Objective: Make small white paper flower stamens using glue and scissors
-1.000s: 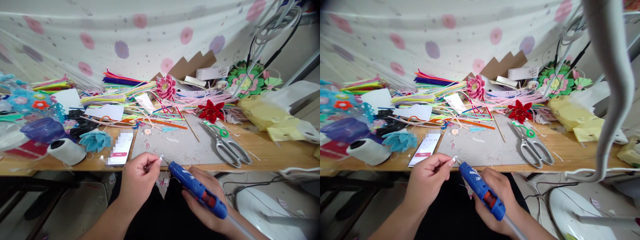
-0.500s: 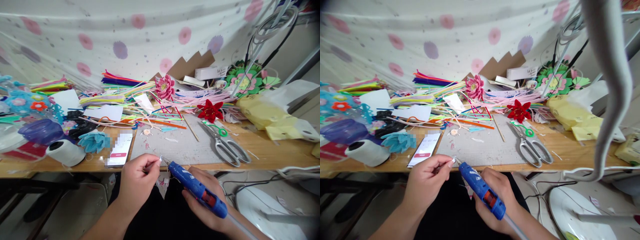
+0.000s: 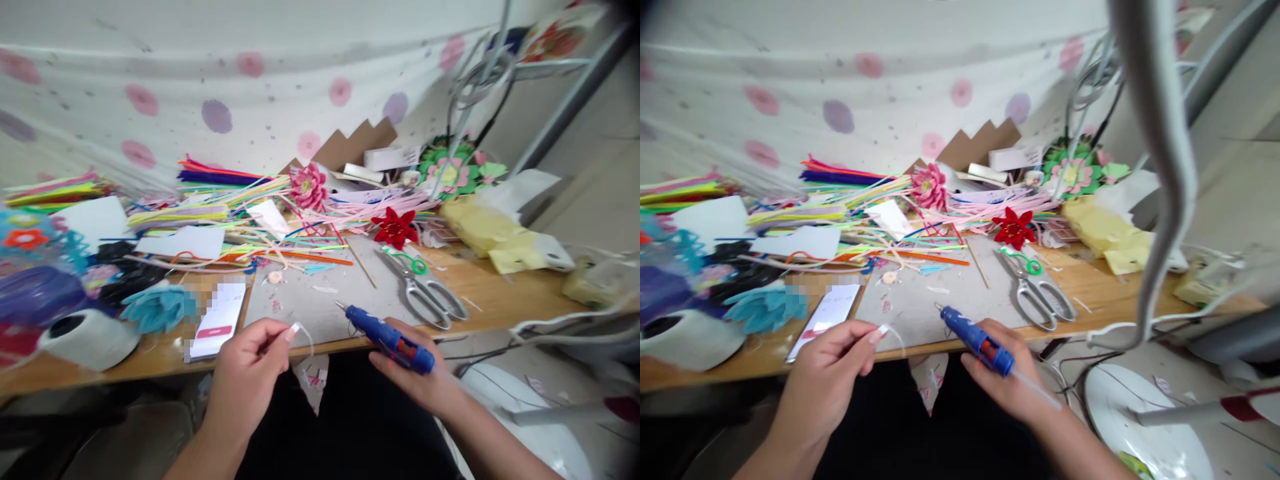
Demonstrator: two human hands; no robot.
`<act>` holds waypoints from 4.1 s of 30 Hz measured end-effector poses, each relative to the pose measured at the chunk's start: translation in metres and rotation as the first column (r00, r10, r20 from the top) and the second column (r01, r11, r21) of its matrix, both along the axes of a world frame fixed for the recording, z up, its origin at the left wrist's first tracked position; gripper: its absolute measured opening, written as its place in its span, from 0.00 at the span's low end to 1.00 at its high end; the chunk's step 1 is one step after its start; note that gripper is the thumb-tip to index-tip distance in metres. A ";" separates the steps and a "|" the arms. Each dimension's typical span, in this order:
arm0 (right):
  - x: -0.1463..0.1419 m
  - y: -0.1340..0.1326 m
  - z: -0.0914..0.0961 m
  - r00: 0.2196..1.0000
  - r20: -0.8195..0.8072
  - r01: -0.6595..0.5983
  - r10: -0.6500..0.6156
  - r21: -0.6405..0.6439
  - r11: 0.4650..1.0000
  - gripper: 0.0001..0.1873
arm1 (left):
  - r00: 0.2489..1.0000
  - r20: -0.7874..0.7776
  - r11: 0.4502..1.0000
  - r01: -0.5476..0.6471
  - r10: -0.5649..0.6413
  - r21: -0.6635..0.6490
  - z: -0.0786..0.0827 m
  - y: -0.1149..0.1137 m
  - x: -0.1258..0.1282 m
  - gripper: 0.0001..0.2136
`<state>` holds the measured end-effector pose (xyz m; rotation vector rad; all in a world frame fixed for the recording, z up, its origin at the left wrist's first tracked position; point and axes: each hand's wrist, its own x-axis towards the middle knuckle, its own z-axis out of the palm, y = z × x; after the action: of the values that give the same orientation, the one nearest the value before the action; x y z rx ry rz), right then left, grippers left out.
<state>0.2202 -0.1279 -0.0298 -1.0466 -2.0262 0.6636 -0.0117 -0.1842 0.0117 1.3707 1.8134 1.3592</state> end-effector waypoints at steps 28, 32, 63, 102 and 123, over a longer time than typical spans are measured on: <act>-0.025 0.016 0.032 0.885 -0.378 -0.356 0.272 -0.173 0.918 0.07 | 0.961 0.128 0.956 0.262 -0.246 -0.129 -0.002 0.006 0.016 0.11; -0.058 0.011 0.033 0.798 -0.562 -0.504 0.219 -0.421 0.754 0.05 | 0.961 0.083 0.954 0.274 -0.265 -0.125 0.000 0.002 0.011 0.11; -0.077 -0.015 0.018 0.988 -0.140 -0.007 0.071 0.411 0.911 0.07 | 0.939 -0.282 0.960 0.242 -0.196 0.138 -0.003 -0.002 0.014 0.07; -0.074 -0.009 0.021 0.915 -0.358 -0.167 0.187 0.087 0.982 0.06 | 0.833 -0.509 0.899 0.374 -0.216 0.229 -0.005 -0.002 0.009 0.08; -0.072 -0.002 0.012 0.496 -0.867 -0.639 -0.037 -0.394 0.661 0.05 | 0.857 0.430 0.902 0.390 -0.283 -0.185 -0.017 0.004 0.005 0.09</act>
<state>0.1482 -0.1296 -0.0176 -0.4551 -1.0602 1.8522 -0.0065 -0.1804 -0.0049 1.1109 1.3491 1.0626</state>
